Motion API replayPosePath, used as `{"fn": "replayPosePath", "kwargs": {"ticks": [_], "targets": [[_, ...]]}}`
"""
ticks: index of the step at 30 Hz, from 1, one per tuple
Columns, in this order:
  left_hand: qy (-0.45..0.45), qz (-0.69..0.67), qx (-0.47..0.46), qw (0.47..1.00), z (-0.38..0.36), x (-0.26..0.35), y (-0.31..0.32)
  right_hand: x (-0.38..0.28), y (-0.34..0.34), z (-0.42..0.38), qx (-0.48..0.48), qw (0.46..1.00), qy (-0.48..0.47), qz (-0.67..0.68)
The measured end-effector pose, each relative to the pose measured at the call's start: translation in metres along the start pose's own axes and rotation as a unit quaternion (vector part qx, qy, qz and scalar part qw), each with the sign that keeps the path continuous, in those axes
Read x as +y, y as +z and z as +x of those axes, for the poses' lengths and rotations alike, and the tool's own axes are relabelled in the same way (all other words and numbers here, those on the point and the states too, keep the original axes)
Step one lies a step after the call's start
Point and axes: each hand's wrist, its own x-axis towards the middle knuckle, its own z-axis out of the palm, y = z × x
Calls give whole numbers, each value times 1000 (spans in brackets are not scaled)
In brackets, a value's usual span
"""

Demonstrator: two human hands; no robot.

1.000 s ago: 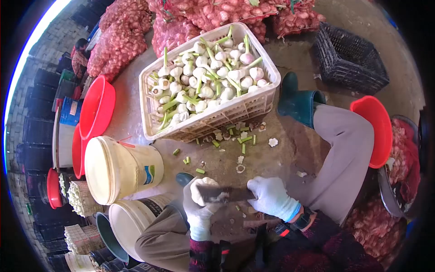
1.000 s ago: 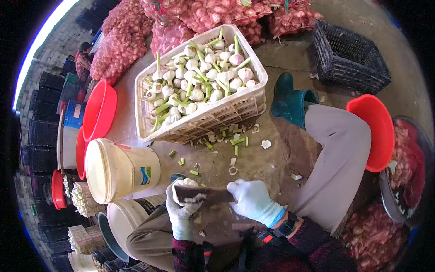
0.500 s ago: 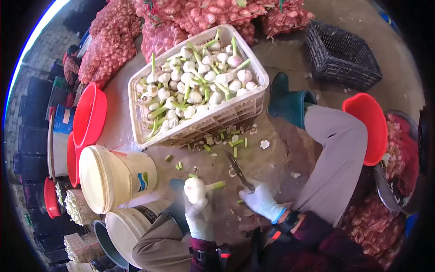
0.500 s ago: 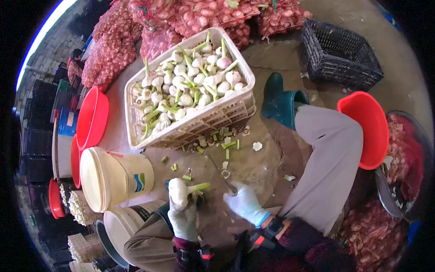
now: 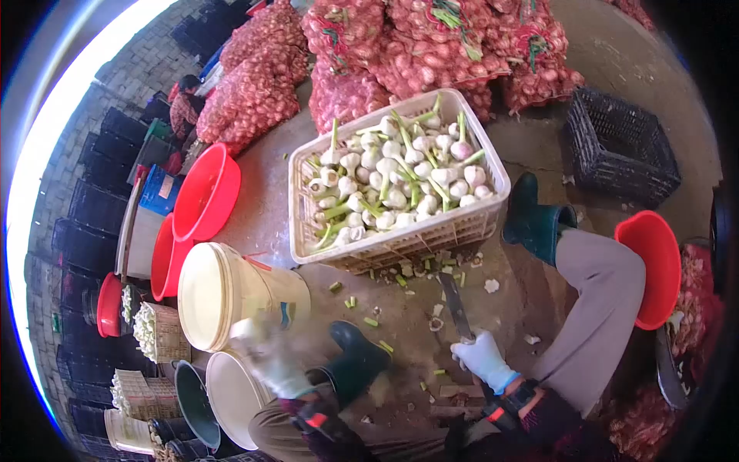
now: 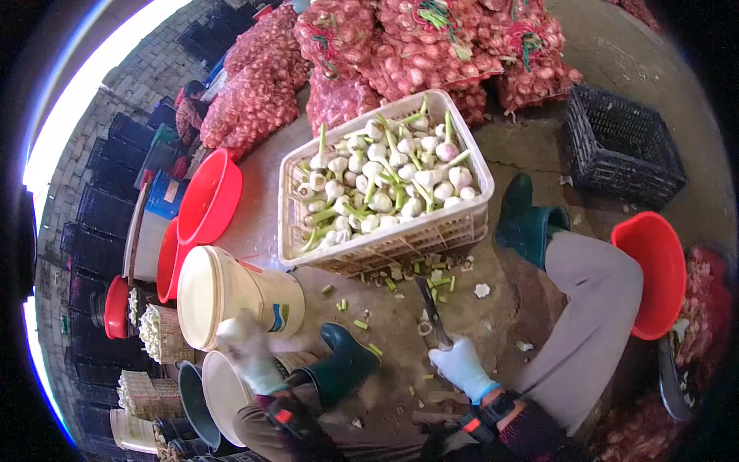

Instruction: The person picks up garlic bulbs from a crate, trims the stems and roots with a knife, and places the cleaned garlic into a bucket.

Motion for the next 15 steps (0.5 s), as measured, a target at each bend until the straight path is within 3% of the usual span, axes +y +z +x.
{"fn": "replayPosePath", "kwargs": {"ticks": [1,2,4,5,7,8,9,11,13,14,15], "targets": [[131,108,42,985,2,-18,56,-4,-1,-1,-7,1000,9,1],[133,107,38,985,23,-28,63,3,3,3,-4,999,-15,29],[127,370,55,919,61,-40,67,1,5,5,-10,999,-22,21],[88,607,8,790,82,-53,60,1,6,9,-9,999,-29,17],[3,801,-40,598,121,-90,47,21,4,19,13,999,-48,-7],[-9,858,-78,508,149,-96,17,14,3,20,22,999,-26,-9],[10,937,-135,321,172,-100,-6,7,1,18,34,999,1,-11],[69,965,-230,103,208,-103,-45,-1,1,20,38,998,36,41],[-30,969,-192,152,225,-104,-48,-2,1,23,45,992,74,93],[15,970,-140,198,222,-107,-45,-3,0,24,39,994,55,89],[60,951,-153,263,217,-103,-36,-3,2,26,31,995,33,85]]}}
